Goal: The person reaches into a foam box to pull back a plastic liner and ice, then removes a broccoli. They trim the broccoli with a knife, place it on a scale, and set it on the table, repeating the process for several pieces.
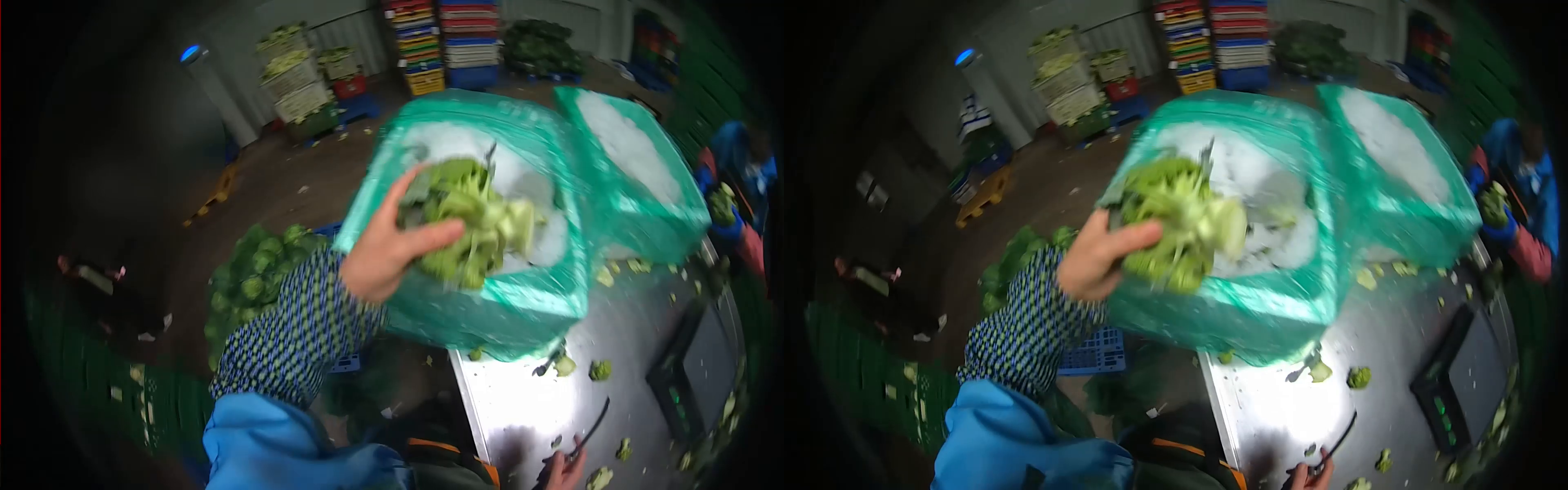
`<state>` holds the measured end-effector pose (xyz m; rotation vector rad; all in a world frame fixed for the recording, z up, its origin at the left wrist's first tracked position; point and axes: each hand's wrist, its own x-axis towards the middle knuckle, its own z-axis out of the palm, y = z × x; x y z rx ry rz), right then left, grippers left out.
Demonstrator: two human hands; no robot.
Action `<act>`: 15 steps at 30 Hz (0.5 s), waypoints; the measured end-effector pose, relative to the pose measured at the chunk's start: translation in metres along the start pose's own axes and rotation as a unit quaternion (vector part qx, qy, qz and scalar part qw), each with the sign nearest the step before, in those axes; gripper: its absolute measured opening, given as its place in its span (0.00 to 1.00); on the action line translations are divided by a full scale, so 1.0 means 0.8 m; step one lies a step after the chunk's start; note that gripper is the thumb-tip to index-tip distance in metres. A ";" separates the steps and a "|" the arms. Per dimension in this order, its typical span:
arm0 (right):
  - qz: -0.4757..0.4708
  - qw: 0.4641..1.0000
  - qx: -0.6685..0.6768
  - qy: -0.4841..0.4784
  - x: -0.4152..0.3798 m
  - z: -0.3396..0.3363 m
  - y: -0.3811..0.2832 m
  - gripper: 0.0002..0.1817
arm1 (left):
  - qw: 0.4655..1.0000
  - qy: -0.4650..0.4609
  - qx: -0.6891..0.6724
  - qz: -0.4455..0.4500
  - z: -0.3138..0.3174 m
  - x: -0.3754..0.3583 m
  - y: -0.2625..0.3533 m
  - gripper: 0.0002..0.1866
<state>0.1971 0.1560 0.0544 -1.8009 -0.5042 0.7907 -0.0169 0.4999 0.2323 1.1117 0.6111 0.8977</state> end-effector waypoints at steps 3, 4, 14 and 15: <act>-0.048 0.996 0.078 0.011 0.004 -0.007 0.013 0.27 | 0.986 -0.046 -0.122 -0.102 0.060 -0.050 -0.062 0.31; -0.069 0.997 0.041 -0.009 0.003 -0.014 0.006 0.24 | 0.978 -0.056 -0.146 -0.140 0.072 -0.065 -0.085 0.29; -0.338 0.906 -0.254 -0.034 -0.013 -0.089 -0.077 0.26 | 0.870 -0.043 -0.268 -0.412 0.181 -0.165 -0.208 0.26; -0.320 0.911 -0.258 -0.022 -0.011 -0.093 -0.078 0.26 | 0.874 -0.037 -0.228 -0.427 0.188 -0.168 -0.209 0.25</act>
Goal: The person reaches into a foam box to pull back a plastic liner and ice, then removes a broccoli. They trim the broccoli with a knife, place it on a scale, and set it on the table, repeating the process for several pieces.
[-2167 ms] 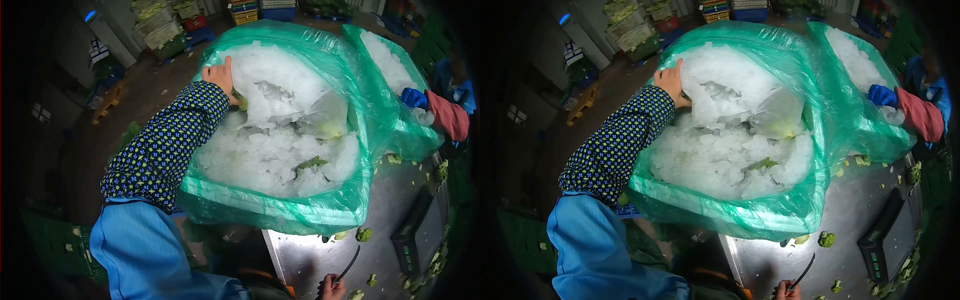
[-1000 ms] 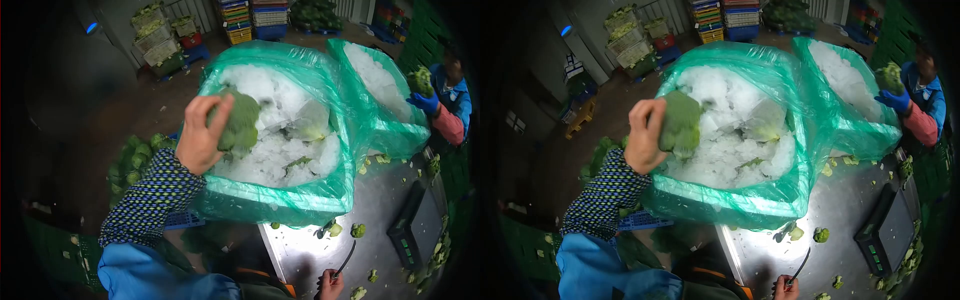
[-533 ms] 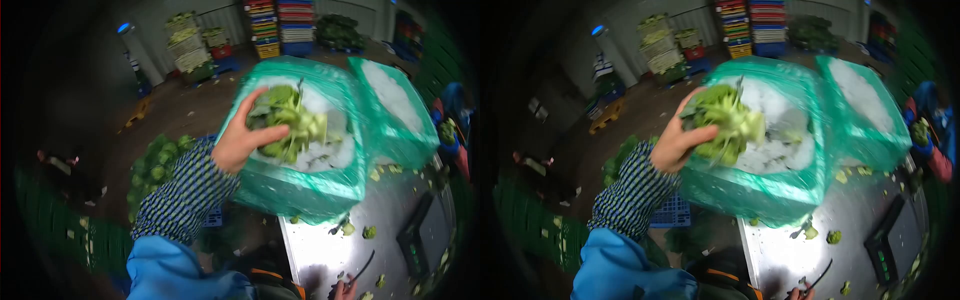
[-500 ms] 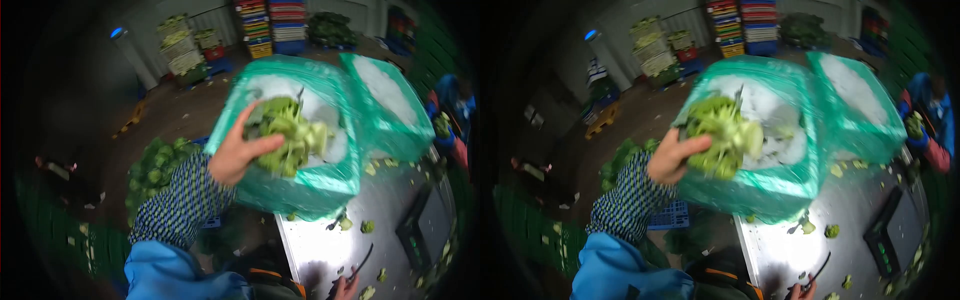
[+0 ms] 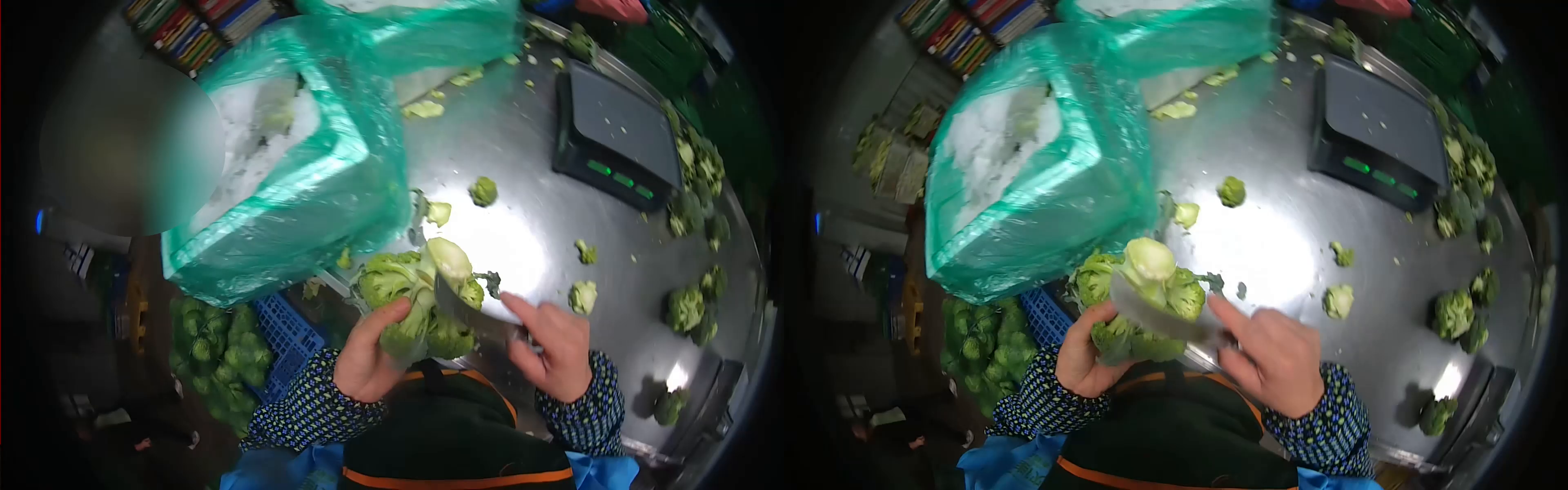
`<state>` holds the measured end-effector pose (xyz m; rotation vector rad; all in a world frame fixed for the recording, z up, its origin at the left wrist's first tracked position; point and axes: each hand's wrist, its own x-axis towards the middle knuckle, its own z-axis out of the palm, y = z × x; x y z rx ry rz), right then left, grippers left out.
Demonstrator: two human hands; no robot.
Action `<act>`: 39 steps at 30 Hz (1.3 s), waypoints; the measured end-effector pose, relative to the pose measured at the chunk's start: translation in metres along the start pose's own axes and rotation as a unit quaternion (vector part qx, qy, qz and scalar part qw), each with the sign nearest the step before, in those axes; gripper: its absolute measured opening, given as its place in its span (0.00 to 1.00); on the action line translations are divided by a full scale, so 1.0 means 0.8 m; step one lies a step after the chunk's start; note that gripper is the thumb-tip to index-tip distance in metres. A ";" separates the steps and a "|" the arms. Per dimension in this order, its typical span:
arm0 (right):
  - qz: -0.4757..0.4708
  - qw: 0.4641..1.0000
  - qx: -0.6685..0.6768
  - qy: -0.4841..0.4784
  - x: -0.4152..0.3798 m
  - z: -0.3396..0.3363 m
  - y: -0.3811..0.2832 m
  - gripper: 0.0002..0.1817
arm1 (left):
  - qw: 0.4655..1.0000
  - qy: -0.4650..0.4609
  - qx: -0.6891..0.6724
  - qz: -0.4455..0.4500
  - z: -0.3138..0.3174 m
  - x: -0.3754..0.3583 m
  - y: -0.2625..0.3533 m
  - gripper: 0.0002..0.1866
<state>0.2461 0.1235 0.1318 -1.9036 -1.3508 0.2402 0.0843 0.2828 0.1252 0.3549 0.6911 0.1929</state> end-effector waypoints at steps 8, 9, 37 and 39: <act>0.014 1.000 -0.016 -0.014 -0.003 -0.021 0.026 0.26 | 0.989 -0.016 0.143 -0.014 0.032 0.011 -0.023 0.27; -0.010 1.000 -0.014 -0.022 -0.004 -0.024 0.030 0.25 | 0.985 -0.034 0.171 -0.010 0.035 0.011 -0.021 0.27; 0.267 0.532 0.794 0.126 -0.075 0.074 0.090 0.38 | 0.772 -0.185 0.556 0.247 0.058 0.086 -0.037 0.58; 0.290 0.620 0.716 0.133 -0.090 0.055 0.094 0.32 | 0.819 -0.168 0.521 0.173 0.054 0.115 -0.038 0.54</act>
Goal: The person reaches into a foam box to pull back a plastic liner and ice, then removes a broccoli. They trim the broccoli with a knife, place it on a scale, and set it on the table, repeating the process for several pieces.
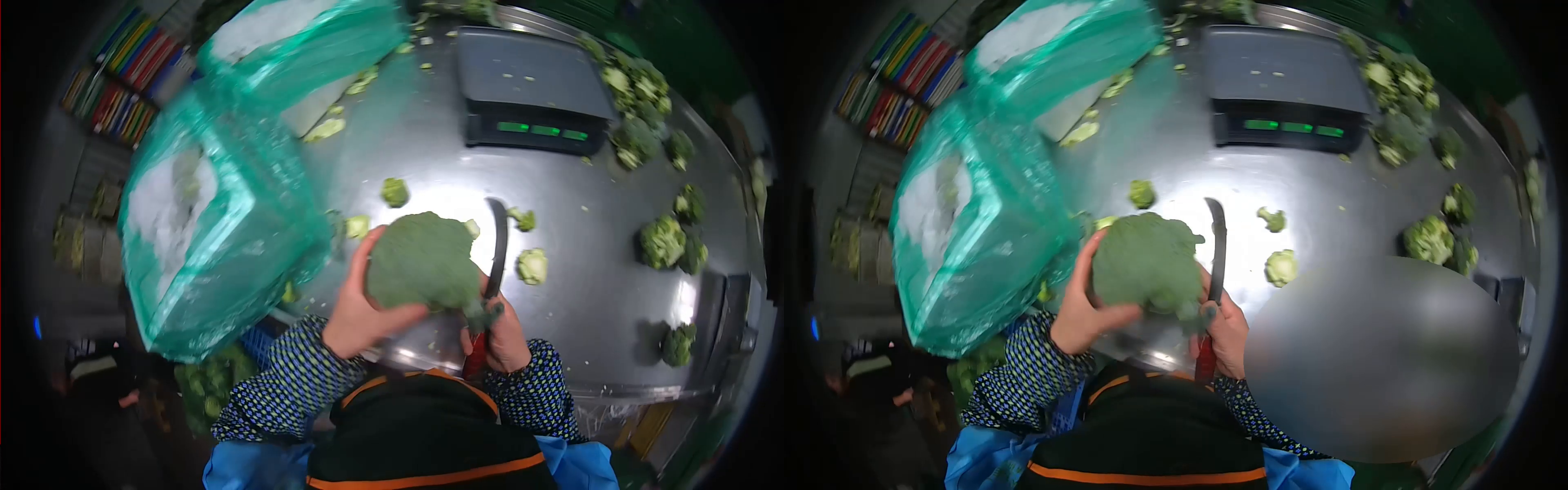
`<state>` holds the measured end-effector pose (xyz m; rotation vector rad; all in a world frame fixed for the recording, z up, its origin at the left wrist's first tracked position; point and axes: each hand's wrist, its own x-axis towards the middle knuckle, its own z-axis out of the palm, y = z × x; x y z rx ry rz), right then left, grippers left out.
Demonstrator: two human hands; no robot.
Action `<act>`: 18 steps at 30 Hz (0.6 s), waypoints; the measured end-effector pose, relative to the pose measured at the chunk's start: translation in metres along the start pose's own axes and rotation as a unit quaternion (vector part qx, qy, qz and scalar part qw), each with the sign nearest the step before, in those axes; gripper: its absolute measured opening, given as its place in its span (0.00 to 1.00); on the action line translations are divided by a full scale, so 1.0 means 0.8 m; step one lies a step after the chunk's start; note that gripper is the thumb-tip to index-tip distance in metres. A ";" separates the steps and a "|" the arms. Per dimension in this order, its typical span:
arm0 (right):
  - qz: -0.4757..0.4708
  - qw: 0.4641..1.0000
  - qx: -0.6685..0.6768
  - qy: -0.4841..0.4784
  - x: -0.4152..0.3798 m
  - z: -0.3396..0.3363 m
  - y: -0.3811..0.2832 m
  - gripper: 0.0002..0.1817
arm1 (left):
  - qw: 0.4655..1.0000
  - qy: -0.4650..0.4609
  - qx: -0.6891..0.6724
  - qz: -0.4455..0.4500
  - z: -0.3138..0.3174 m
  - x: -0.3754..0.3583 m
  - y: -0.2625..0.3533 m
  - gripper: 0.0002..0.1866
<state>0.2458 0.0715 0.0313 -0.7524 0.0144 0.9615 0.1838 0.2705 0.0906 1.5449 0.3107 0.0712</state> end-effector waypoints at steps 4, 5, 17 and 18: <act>-0.129 0.908 -0.077 0.391 -0.063 -0.067 0.001 0.09 | 0.949 -0.015 -0.186 -0.254 0.044 0.066 -0.004 0.47; -0.146 0.896 -0.076 0.412 -0.085 -0.080 0.000 0.09 | 0.951 -0.067 -0.148 -0.262 0.071 0.082 -0.013 0.46; -0.192 0.853 -0.116 0.471 -0.170 -0.088 0.001 0.05 | 0.720 -0.209 0.623 0.223 0.211 0.161 -0.173 0.36; -0.140 0.873 -0.126 0.451 -0.166 -0.081 0.007 0.04 | 0.737 -0.219 0.628 0.118 0.180 0.159 -0.177 0.37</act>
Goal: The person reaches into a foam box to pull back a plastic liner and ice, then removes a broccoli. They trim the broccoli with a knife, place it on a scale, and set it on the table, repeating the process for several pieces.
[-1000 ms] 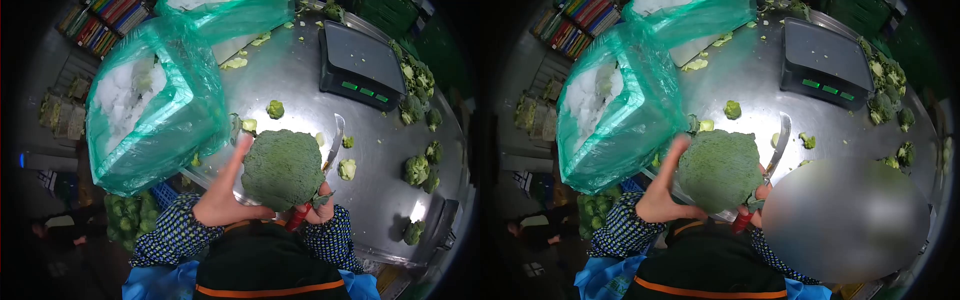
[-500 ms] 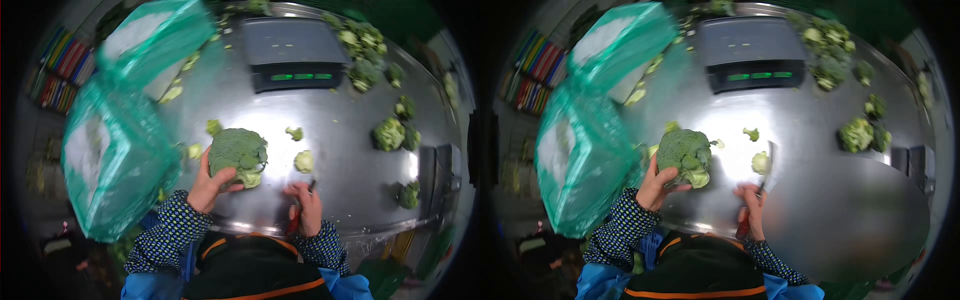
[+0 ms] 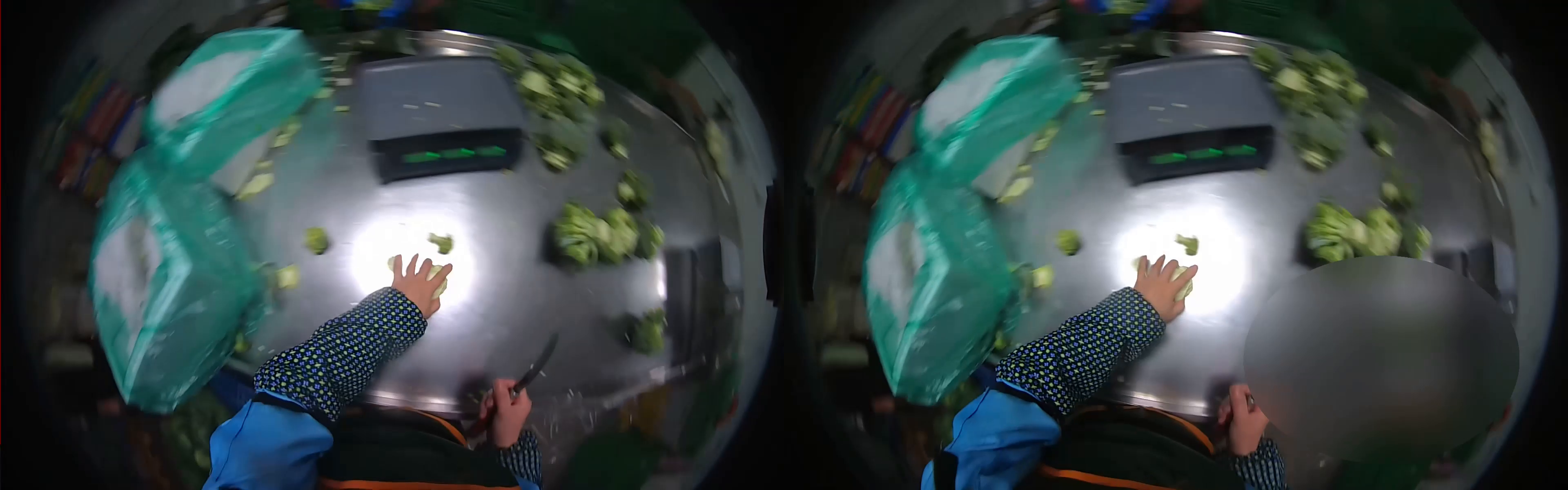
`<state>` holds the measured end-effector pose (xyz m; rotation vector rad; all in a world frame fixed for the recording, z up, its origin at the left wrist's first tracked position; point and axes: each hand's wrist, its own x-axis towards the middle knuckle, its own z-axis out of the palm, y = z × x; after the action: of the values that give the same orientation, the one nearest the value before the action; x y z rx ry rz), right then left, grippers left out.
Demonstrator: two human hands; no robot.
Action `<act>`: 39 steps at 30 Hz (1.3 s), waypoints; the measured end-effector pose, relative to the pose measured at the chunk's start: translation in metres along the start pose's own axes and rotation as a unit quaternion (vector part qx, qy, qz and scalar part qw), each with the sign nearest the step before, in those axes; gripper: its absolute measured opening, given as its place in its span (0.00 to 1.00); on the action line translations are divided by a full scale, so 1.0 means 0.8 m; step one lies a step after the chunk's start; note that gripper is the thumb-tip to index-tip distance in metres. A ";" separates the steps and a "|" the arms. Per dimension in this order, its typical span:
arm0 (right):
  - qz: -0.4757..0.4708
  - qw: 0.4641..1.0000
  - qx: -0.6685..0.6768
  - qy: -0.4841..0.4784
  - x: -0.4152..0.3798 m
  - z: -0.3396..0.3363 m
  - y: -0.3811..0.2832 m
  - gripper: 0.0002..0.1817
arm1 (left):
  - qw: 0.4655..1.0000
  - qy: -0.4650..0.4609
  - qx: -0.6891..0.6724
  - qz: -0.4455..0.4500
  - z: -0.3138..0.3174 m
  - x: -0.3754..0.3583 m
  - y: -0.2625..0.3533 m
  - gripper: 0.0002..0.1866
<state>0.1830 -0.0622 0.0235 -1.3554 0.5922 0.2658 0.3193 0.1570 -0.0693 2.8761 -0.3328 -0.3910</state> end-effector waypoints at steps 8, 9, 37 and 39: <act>0.304 0.897 0.011 -0.321 0.012 0.117 0.012 0.20 | 0.975 0.188 -0.002 -0.114 -0.054 -0.197 -0.117 0.38; 0.307 0.891 0.000 -0.336 0.014 0.130 0.014 0.20 | 0.967 0.235 -0.039 -0.092 -0.089 -0.226 -0.110 0.34; 0.102 0.923 -0.264 -0.260 -0.026 0.295 0.026 0.12 | 0.962 0.163 0.193 -0.105 -0.369 -0.509 -0.494 0.05; 0.100 0.925 -0.270 -0.248 -0.022 0.282 0.027 0.11 | 0.924 0.138 0.299 -0.193 -0.394 -0.547 -0.509 0.04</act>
<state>0.2128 0.1631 0.0369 -1.6701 0.2275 0.9647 0.0764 0.7118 0.2305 3.5391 0.2140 0.0884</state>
